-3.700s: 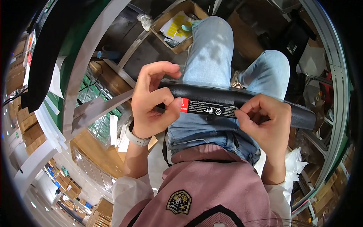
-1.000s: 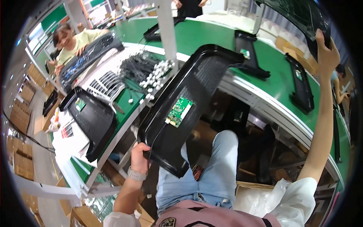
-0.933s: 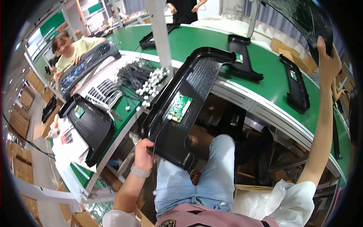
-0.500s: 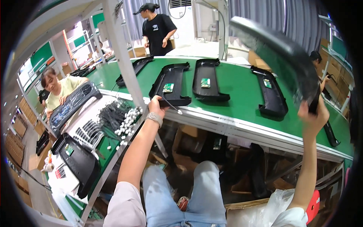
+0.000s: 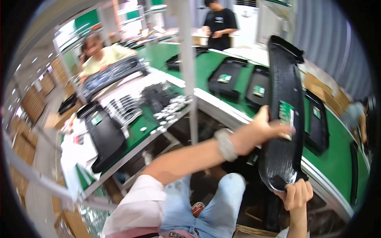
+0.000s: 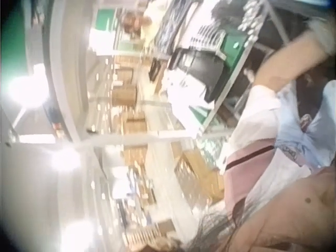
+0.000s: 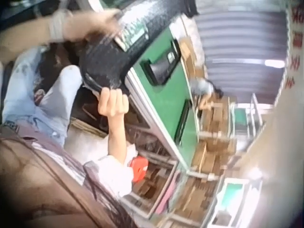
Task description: Assembling electronic components onto plastic parts by connecting wires and applying adhesive labels.
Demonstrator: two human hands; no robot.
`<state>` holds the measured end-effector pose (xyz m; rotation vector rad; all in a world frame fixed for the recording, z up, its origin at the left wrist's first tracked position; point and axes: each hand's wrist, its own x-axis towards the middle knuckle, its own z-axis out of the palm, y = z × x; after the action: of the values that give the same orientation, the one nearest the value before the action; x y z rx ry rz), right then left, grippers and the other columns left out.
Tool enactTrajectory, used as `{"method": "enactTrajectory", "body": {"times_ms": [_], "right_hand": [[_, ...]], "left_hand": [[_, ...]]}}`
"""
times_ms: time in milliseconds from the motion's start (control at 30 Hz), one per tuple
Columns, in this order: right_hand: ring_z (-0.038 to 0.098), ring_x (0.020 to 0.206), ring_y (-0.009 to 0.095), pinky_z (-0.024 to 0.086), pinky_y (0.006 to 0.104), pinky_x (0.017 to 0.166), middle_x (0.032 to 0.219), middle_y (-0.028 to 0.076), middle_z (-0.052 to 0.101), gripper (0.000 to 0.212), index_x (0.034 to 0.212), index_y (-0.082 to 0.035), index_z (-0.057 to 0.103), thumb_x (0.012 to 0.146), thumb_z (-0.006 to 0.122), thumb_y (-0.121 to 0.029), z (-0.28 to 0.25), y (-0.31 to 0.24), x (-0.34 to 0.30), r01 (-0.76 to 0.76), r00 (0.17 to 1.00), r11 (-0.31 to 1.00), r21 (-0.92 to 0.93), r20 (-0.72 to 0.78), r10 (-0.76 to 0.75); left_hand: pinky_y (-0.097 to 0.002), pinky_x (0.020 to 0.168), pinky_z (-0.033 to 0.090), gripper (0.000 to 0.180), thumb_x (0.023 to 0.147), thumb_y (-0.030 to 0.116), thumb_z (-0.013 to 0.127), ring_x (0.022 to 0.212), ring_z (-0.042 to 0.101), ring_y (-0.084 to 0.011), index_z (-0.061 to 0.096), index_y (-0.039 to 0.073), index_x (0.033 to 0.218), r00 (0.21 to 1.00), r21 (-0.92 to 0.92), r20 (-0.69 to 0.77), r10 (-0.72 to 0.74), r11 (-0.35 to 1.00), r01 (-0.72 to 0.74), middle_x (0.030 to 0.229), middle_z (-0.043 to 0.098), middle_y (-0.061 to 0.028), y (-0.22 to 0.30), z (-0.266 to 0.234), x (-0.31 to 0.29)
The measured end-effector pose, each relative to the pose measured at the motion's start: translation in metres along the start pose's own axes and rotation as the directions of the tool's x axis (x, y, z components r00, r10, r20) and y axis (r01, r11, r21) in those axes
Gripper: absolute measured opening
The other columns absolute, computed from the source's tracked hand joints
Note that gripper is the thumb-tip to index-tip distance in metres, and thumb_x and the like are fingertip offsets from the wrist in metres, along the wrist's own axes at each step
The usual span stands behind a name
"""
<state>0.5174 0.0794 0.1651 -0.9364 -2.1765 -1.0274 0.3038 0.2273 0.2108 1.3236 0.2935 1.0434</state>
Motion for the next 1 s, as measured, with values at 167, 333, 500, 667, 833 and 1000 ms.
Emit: {"method": "enactTrajectory", "body": {"times_ms": [167,333,500,667,833,1000], "right_hand": [[0.055,0.065,0.026,0.04,0.0344,0.055,0.074,0.012,0.054,0.019,0.081,0.0,0.059,0.083,0.065,-0.018,0.004,-0.096,0.04,-0.091,0.985,0.978,0.188,0.163,0.06],[0.059,0.076,0.029,0.051,0.0384,0.065,0.082,0.014,0.059,0.005,0.082,-0.001,0.065,0.081,0.068,-0.004,-0.074,-0.134,0.098,0.062,0.987,0.822,0.565,0.085,-0.133],[0.054,0.054,0.019,0.039,0.0286,0.044,0.077,0.007,0.058,0.031,0.095,-0.005,0.065,0.064,0.071,-0.008,-0.048,-0.127,0.139,0.067,0.99,0.818,0.571,0.064,-0.126],[0.064,0.071,0.029,0.052,0.0389,0.06,0.082,0.009,0.06,0.015,0.093,-0.007,0.062,0.08,0.068,-0.011,0.072,-0.163,0.217,-0.053,0.979,0.696,0.717,0.175,-0.105],[0.064,0.084,0.032,0.052,0.0431,0.07,0.089,0.011,0.063,0.015,0.09,-0.006,0.067,0.085,0.066,-0.019,0.226,-0.224,0.295,-0.174,0.982,0.721,0.67,0.174,0.075],[0.065,0.084,0.027,0.055,0.041,0.066,0.087,0.008,0.062,0.013,0.078,-0.005,0.065,0.079,0.069,-0.017,0.317,-0.252,0.313,-0.087,0.98,0.937,0.338,0.197,0.02]], "left_hand": [[-0.0282,0.076,0.051,0.089,0.066,-0.005,0.065,0.09,0.06,-0.0145,0.028,-0.002,0.147,0.995,0.095,-0.095,0.038,0.995,-0.029,0.11,0.06,-0.0098,0.016,-0.048,-0.077],[-0.0304,0.101,0.042,0.079,0.074,0.013,0.081,0.116,0.053,-0.0141,0.044,-0.001,0.143,0.986,0.343,0.068,-0.152,0.932,0.12,0.131,0.058,-0.0061,0.031,-0.133,-0.169],[-0.0314,0.099,0.044,0.074,0.075,0.002,0.076,0.115,0.055,-0.0145,0.046,0.004,0.143,0.796,0.652,0.237,-0.557,0.699,0.295,0.132,0.06,-0.0086,-0.01,-0.184,-0.267],[-0.0331,0.092,0.048,0.061,0.076,-0.002,0.07,0.107,0.061,-0.0201,0.055,0.003,0.135,0.618,0.555,0.37,-0.693,0.699,0.451,0.122,0.066,-0.0104,-0.099,-0.204,-0.318],[-0.0439,0.084,0.05,0.042,0.066,0.002,0.068,0.095,0.063,-0.0369,0.069,0.005,0.108,0.952,0.871,0.155,-0.263,0.492,-0.006,0.1,0.067,-0.0169,-0.121,-0.201,-0.336],[-0.0438,0.085,0.05,0.036,0.076,0.012,0.068,0.095,0.064,-0.0376,0.066,0.004,0.111,0.933,0.829,-0.097,-0.346,0.491,0.268,0.103,0.068,-0.0186,-0.105,-0.178,-0.35]]}}
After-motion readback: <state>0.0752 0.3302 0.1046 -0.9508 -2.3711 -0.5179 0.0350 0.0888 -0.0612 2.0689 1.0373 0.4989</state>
